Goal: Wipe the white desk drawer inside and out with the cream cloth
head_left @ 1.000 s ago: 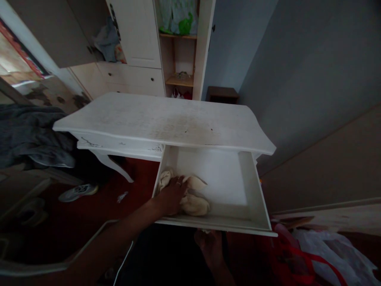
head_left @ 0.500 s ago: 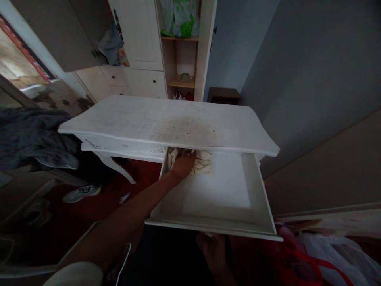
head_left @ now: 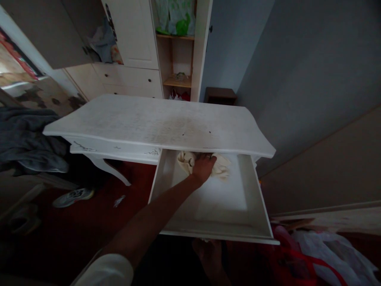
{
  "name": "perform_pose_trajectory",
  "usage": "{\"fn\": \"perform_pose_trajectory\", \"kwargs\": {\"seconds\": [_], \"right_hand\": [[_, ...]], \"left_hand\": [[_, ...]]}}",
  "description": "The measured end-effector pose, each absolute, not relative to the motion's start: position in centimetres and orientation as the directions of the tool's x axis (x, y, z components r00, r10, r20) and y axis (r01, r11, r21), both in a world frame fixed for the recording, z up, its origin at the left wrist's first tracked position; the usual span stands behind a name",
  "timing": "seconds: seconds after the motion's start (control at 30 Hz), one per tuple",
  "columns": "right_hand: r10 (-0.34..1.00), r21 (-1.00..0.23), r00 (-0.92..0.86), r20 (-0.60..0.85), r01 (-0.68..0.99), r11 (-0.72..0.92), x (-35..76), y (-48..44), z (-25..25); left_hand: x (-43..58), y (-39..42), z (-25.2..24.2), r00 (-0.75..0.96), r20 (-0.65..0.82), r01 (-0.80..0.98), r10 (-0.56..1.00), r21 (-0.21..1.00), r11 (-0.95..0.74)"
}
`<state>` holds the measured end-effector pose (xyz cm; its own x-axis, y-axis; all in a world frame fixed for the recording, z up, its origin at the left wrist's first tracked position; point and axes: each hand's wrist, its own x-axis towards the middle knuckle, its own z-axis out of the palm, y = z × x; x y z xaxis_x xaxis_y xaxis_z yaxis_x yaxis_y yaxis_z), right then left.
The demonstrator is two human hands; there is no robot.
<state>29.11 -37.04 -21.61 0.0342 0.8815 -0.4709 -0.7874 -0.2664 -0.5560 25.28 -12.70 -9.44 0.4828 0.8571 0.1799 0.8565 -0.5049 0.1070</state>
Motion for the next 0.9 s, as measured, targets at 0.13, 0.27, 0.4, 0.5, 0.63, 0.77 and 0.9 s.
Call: {"fn": "perform_pose_trajectory", "kwargs": {"seconds": [0.13, 0.27, 0.4, 0.5, 0.63, 0.77, 0.9], "right_hand": [[0.877, -0.543, 0.036, -0.478, -0.798, -0.263, 29.0, -37.1, -21.6], [0.88, -0.558, 0.034, -0.473, -0.785, -0.269, 29.1, -37.2, -21.8], [0.903, -0.57, -0.02, -0.43, -0.769, -0.288, 29.1, -37.2, -21.6], [0.906, -0.561, -0.04, -0.421, -0.773, -0.295, 29.1, -37.1, -21.3], [0.904, -0.552, -0.061, -0.423, -0.773, -0.311, 29.1, -37.0, -21.1], [0.891, -0.552, -0.032, -0.453, -0.775, -0.309, 29.1, -37.0, -21.2], [0.91, -0.572, -0.033, -0.414, -0.768, -0.288, 29.1, -37.0, -21.4]], "left_hand": [[28.3, -13.2, -9.8, 0.543, 0.25, 0.784, 0.801, 0.189, -0.591], [31.3, -13.8, -9.7, 0.506, 0.297, 0.724, 0.81, 0.363, -0.586], [33.2, -14.1, -9.3, 0.382, 0.299, 0.693, 0.875, 0.533, -0.485], [33.2, -14.1, -9.1, 0.39, 0.284, 0.687, 0.876, 0.544, -0.482], [31.3, -14.9, -8.8, 0.558, 0.244, 0.707, 0.793, 0.361, -0.608], [28.6, -16.4, -8.7, 0.671, 0.149, 0.719, 0.726, 0.107, -0.687], [26.1, -17.7, -7.9, 0.514, 0.005, 0.857, 0.858, 0.039, -0.514]]}}
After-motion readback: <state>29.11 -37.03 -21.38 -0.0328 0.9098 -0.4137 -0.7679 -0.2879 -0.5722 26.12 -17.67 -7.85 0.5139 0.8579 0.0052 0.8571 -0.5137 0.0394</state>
